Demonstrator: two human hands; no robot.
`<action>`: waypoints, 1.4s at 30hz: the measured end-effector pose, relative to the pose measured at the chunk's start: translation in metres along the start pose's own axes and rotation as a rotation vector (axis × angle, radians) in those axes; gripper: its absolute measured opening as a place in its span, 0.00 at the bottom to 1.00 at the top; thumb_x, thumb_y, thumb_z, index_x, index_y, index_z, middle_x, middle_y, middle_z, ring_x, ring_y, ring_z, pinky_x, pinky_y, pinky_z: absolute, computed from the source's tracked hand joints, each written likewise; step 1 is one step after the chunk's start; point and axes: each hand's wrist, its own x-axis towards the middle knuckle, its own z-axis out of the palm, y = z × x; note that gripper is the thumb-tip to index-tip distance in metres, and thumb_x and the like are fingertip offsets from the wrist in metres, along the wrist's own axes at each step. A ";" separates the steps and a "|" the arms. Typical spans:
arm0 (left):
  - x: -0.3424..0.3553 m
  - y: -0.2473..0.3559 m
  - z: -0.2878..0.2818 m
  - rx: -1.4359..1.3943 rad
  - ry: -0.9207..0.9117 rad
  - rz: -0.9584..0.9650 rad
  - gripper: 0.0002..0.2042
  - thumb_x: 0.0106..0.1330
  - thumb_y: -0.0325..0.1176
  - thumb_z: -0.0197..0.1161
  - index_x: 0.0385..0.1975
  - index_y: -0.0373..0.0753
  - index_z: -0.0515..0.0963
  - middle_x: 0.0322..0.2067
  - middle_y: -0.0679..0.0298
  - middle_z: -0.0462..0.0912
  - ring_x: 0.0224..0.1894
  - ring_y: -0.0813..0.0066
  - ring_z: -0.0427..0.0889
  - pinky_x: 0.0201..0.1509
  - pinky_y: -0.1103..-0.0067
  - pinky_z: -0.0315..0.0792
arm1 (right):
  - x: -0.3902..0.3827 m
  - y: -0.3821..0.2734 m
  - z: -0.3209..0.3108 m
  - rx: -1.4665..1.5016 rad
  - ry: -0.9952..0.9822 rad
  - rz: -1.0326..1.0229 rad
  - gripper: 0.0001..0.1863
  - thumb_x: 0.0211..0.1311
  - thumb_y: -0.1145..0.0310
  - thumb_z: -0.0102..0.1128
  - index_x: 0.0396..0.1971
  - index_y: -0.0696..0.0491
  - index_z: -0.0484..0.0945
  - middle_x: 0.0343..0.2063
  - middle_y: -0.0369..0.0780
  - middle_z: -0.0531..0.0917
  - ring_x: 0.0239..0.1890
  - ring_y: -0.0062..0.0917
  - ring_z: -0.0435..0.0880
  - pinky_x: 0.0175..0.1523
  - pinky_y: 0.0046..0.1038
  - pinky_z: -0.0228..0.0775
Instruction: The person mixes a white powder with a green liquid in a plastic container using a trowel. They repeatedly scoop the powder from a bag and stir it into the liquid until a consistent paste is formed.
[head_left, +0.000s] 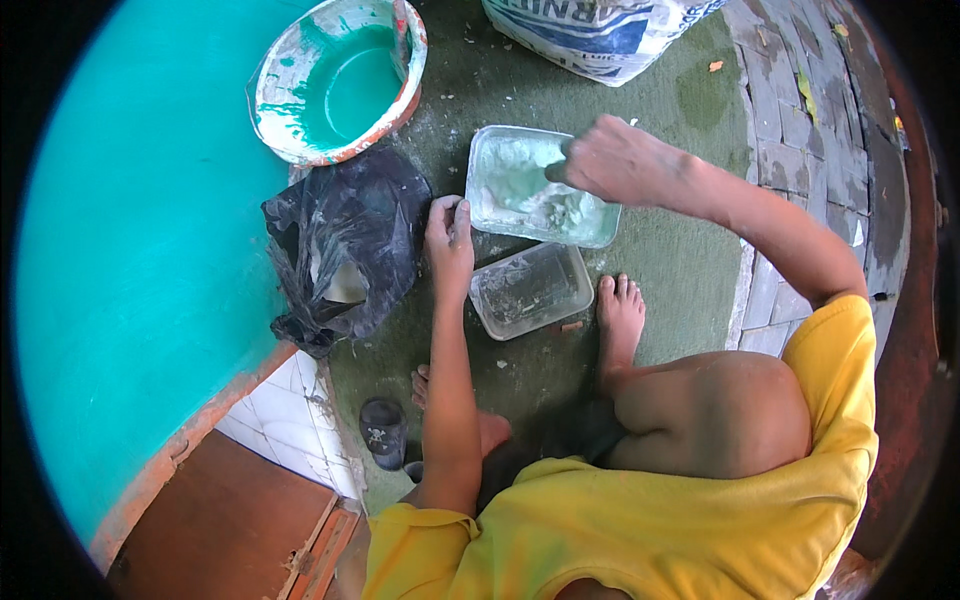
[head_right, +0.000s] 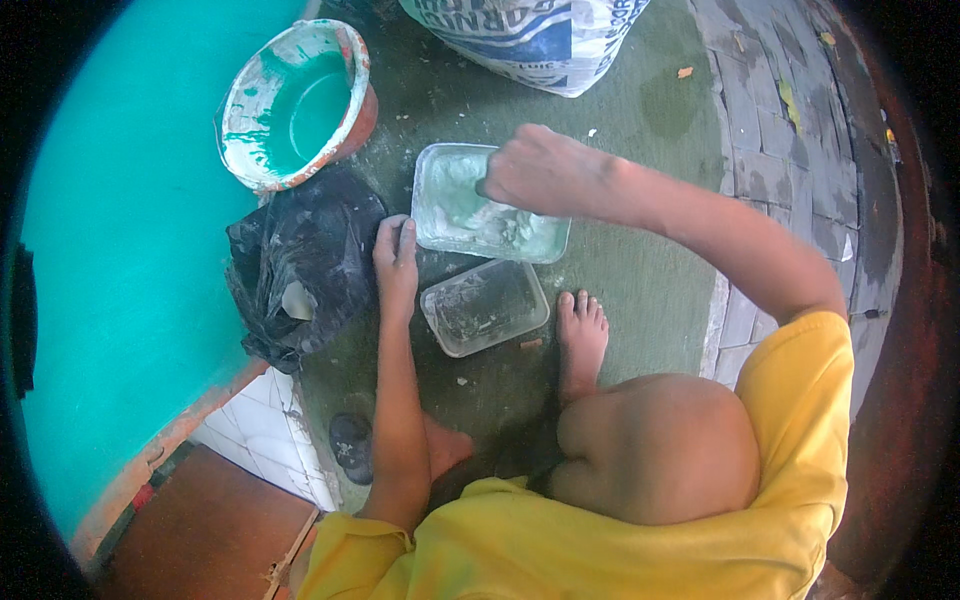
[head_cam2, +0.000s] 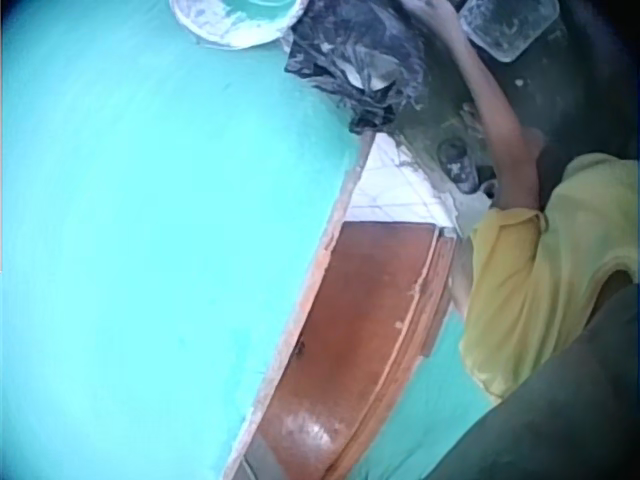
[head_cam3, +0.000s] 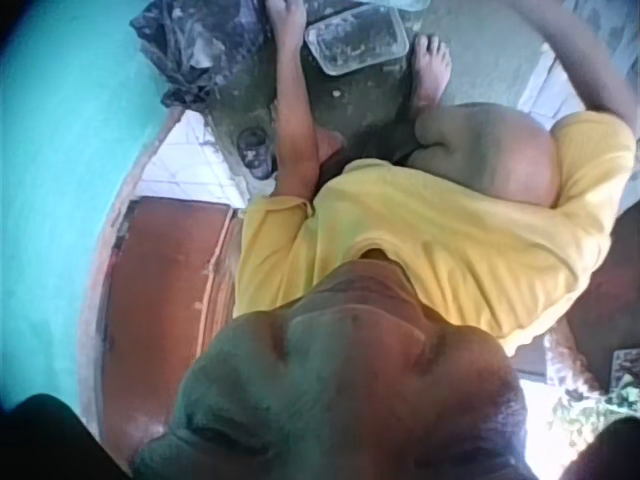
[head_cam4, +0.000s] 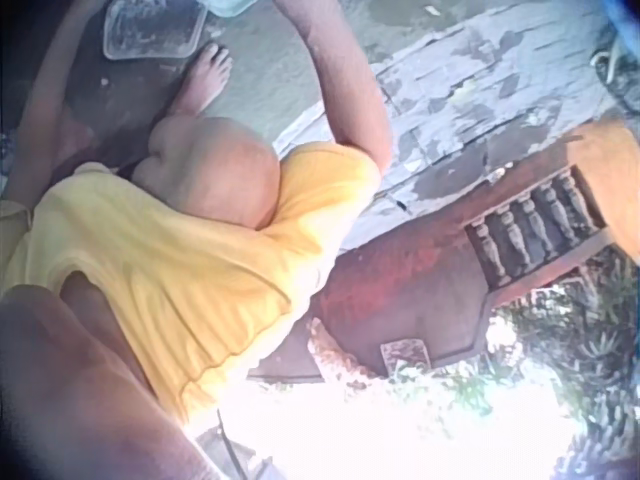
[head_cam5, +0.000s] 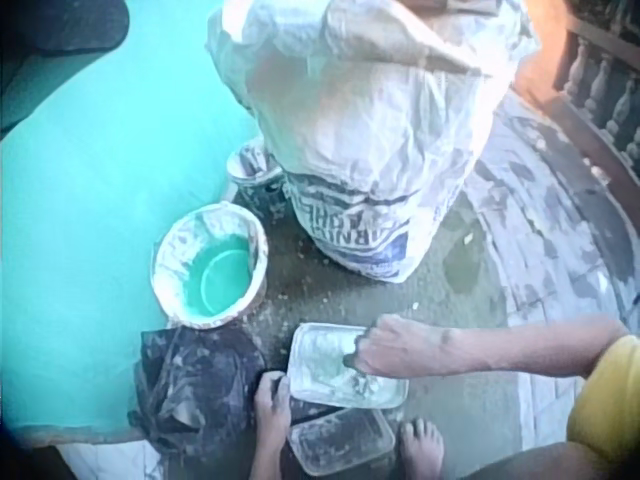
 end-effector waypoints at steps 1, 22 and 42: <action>0.000 0.001 -0.001 0.013 -0.006 -0.009 0.09 0.68 0.34 0.51 0.38 0.34 0.71 0.28 0.70 0.69 0.29 0.84 0.65 0.34 0.84 0.62 | 0.006 0.003 0.004 -0.007 0.012 -0.022 0.03 0.48 0.75 0.55 0.20 0.53 0.78 0.20 0.40 0.81 0.28 0.29 0.84 0.29 0.29 0.73; 0.000 0.001 0.001 -0.188 -0.114 -0.269 0.13 0.71 0.37 0.43 0.47 0.34 0.61 0.39 0.54 0.73 0.38 0.65 0.81 0.40 0.74 0.78 | -0.063 0.010 0.039 0.198 -0.262 0.487 0.04 0.50 0.77 0.53 0.20 0.60 0.76 0.19 0.49 0.78 0.24 0.41 0.81 0.28 0.37 0.73; 0.002 0.006 0.000 -0.260 -0.105 -0.253 0.10 0.69 0.34 0.48 0.42 0.34 0.64 0.35 0.54 0.75 0.35 0.69 0.80 0.33 0.74 0.81 | -0.067 -0.058 0.029 1.382 -0.311 1.033 0.20 0.68 0.60 0.46 0.26 0.62 0.76 0.10 0.32 0.68 0.08 0.15 0.66 0.12 0.21 0.57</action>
